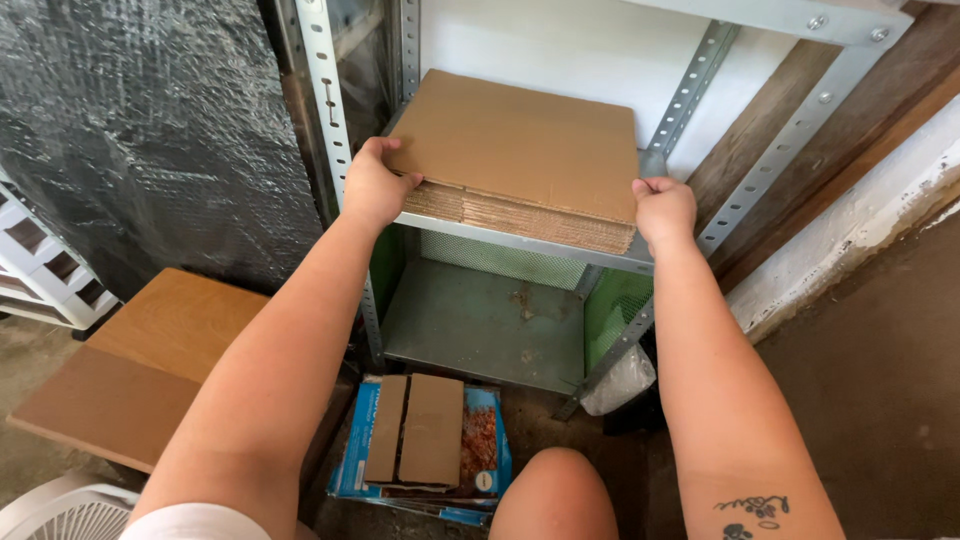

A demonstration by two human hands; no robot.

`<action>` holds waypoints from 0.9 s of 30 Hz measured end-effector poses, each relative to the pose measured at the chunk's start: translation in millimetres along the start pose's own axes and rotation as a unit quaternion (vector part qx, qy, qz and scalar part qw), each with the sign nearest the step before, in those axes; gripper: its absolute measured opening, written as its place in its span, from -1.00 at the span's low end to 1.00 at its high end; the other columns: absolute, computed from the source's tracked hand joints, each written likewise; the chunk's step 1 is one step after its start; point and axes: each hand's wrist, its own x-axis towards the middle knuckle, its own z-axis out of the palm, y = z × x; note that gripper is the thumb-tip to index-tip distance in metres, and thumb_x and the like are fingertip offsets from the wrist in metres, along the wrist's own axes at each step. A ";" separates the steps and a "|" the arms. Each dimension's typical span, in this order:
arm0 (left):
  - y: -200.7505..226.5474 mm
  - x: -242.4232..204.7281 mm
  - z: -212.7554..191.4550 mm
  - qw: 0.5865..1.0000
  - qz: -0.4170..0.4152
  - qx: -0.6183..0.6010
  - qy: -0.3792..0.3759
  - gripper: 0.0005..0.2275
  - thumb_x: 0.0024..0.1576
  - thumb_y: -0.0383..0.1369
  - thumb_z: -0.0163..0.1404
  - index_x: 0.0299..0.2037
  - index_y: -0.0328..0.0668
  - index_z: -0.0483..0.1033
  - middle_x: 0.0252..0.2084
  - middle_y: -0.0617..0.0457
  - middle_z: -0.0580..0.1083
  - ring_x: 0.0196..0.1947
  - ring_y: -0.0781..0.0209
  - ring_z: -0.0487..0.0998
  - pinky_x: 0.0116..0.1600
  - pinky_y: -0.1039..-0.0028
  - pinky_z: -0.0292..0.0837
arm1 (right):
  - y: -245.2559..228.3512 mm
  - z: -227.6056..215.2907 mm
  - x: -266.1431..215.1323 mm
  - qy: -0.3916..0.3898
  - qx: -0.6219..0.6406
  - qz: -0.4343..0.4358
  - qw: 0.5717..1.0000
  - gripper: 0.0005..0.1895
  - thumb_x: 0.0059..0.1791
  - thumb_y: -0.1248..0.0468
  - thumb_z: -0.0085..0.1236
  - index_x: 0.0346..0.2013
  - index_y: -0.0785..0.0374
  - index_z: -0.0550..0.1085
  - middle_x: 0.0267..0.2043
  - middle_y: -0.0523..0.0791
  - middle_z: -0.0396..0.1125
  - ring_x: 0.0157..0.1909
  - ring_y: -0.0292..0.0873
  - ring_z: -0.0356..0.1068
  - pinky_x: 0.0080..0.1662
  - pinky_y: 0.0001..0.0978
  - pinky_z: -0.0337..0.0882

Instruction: The person picks up flat cardboard pieces from a stack on the floor and places them one by one onto a metal shelf. The person repeats this action, transferring the cardboard pieces from the floor to the shelf.

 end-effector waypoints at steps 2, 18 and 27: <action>1.2 -3.9 -3.9 1.000 -0.005 0.003 -0.009 -0.49 0.05 -0.29 0.33 0.21 0.10 0.44 0.22 0.02 0.45 0.32 -0.04 0.43 0.41 0.18 0.32 | -0.9 2.8 -0.1 -0.004 -0.016 0.000 1.000 -0.78 0.06 0.01 0.27 -0.13 0.01 0.66 -0.25 -0.13 0.53 0.00 0.06 0.51 -0.06 -0.13 0.49; -4.2 5.4 0.3 0.996 -0.020 0.083 -0.040 -0.41 0.09 -0.20 0.31 0.32 -0.06 0.39 0.21 0.00 0.49 0.28 0.01 0.48 0.34 0.18 0.42 | -17.7 -7.2 -14.8 -0.056 -0.115 0.019 0.992 -0.77 0.07 -0.02 0.19 -0.11 -0.07 0.66 -0.14 -0.13 0.54 0.13 0.08 0.46 0.08 -0.07 0.46; -9.9 6.3 7.9 0.983 0.022 0.174 -0.058 -0.41 0.18 -0.13 0.21 0.33 -0.35 0.38 0.22 -0.19 0.46 0.27 -0.10 0.48 0.30 0.17 0.47 | -47.9 -21.4 -30.5 -0.105 -0.157 0.052 0.981 -0.68 0.09 -0.08 0.11 0.03 -0.08 0.61 0.03 -0.04 0.50 0.25 0.12 0.38 0.21 0.02 0.38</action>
